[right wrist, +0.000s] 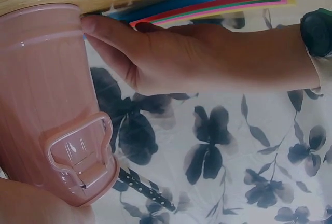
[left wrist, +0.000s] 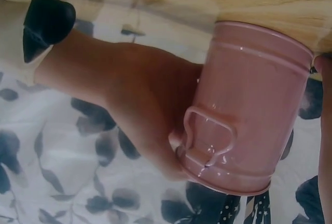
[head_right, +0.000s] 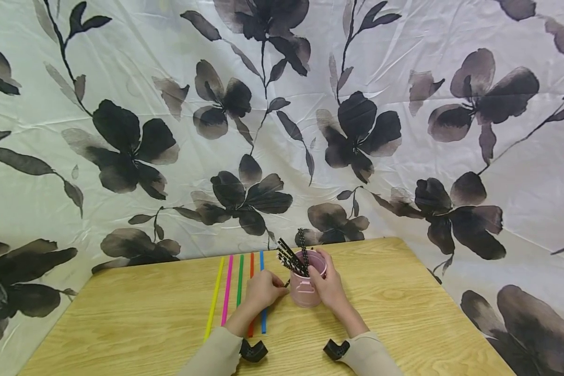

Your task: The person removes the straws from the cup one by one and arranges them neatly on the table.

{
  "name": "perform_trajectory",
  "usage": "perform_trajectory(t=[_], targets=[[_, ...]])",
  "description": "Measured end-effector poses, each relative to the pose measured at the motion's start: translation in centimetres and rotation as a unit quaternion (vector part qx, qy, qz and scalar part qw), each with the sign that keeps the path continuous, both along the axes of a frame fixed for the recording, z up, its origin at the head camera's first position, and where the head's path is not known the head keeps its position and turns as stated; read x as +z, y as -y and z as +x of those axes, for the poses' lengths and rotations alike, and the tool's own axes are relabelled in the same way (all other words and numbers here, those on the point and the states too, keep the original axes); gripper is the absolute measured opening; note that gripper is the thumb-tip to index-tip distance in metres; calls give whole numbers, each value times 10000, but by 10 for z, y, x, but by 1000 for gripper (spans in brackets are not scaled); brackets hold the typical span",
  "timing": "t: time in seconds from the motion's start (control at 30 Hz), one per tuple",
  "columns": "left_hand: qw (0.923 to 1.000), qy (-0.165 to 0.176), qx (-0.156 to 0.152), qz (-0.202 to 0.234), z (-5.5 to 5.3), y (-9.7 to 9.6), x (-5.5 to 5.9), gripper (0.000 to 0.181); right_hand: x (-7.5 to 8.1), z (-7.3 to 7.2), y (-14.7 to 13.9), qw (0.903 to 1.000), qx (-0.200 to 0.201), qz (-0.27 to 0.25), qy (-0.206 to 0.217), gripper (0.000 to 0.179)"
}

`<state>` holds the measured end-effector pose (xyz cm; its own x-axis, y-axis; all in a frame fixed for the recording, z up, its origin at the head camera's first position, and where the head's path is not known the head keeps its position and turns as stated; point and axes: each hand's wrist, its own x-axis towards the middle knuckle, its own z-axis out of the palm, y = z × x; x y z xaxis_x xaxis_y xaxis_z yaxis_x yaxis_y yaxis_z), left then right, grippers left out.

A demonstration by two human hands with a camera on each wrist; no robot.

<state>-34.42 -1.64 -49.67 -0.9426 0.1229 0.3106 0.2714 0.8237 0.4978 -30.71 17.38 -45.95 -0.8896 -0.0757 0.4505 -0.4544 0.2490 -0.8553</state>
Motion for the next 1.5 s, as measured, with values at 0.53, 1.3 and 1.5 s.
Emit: perform_trajectory(t=[0.53, 1.3, 1.5], targets=[[9975, -291, -36, -636, 1, -1, 7, 19, 0, 1, 3, 10000, -3, -19, 91, 47], [9725, 971, -1297, 1674, 4, 31, 19, 16, -24, -17, -3, 9998, -116, -55, 146, 48], [9598, 1107, -1497, 2100, 6, 39, 33, 20, -8, -6, 0, 9997, 0, -182, 189, 48]])
